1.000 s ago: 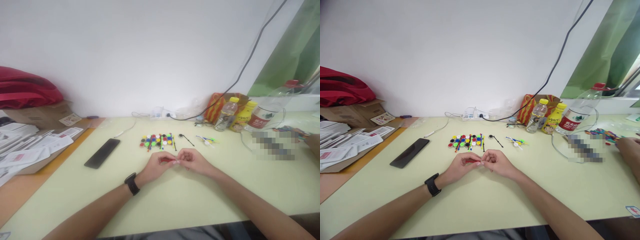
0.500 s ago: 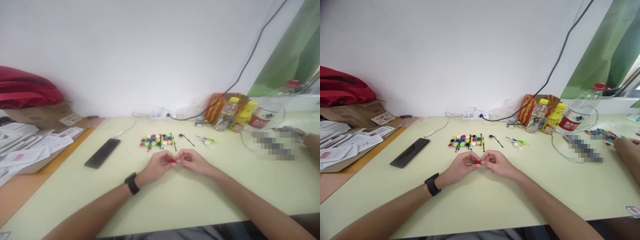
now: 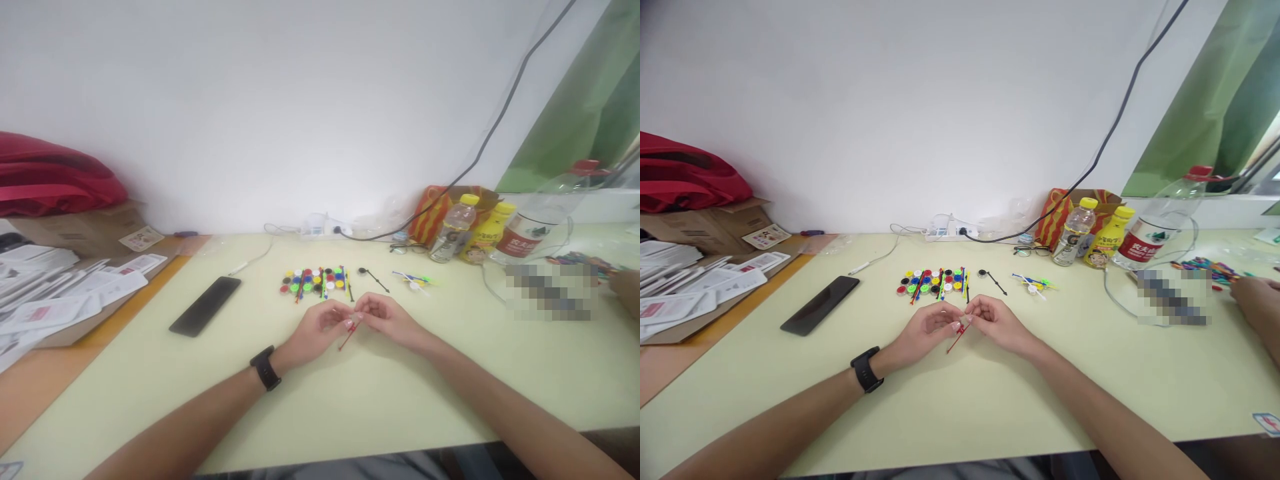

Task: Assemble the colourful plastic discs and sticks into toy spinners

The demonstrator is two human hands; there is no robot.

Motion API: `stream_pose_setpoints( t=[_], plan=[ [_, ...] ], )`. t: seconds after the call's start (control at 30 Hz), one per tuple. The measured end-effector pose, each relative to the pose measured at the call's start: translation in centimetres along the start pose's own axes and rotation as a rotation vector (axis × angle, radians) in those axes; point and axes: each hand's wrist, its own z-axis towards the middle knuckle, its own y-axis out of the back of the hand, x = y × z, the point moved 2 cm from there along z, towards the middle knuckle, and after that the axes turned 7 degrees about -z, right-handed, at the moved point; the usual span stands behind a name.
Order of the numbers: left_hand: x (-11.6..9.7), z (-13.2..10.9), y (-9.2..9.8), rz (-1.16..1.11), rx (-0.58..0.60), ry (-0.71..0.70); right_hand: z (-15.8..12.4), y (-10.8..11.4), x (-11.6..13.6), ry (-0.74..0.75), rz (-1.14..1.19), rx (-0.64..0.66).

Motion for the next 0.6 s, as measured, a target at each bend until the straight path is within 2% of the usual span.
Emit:
stream_pose_setpoints(
  t=[0.23,0.6],
  plan=[
    [0.18,-0.10,-0.07,0.013,0.065,0.016,0.16,0.30,-0.18,-0.020,0.022,-0.010],
    [0.05,-0.10,-0.20,0.020,0.088,0.025,0.17,0.22,-0.03,-0.030,0.017,-0.041]
  ],
)
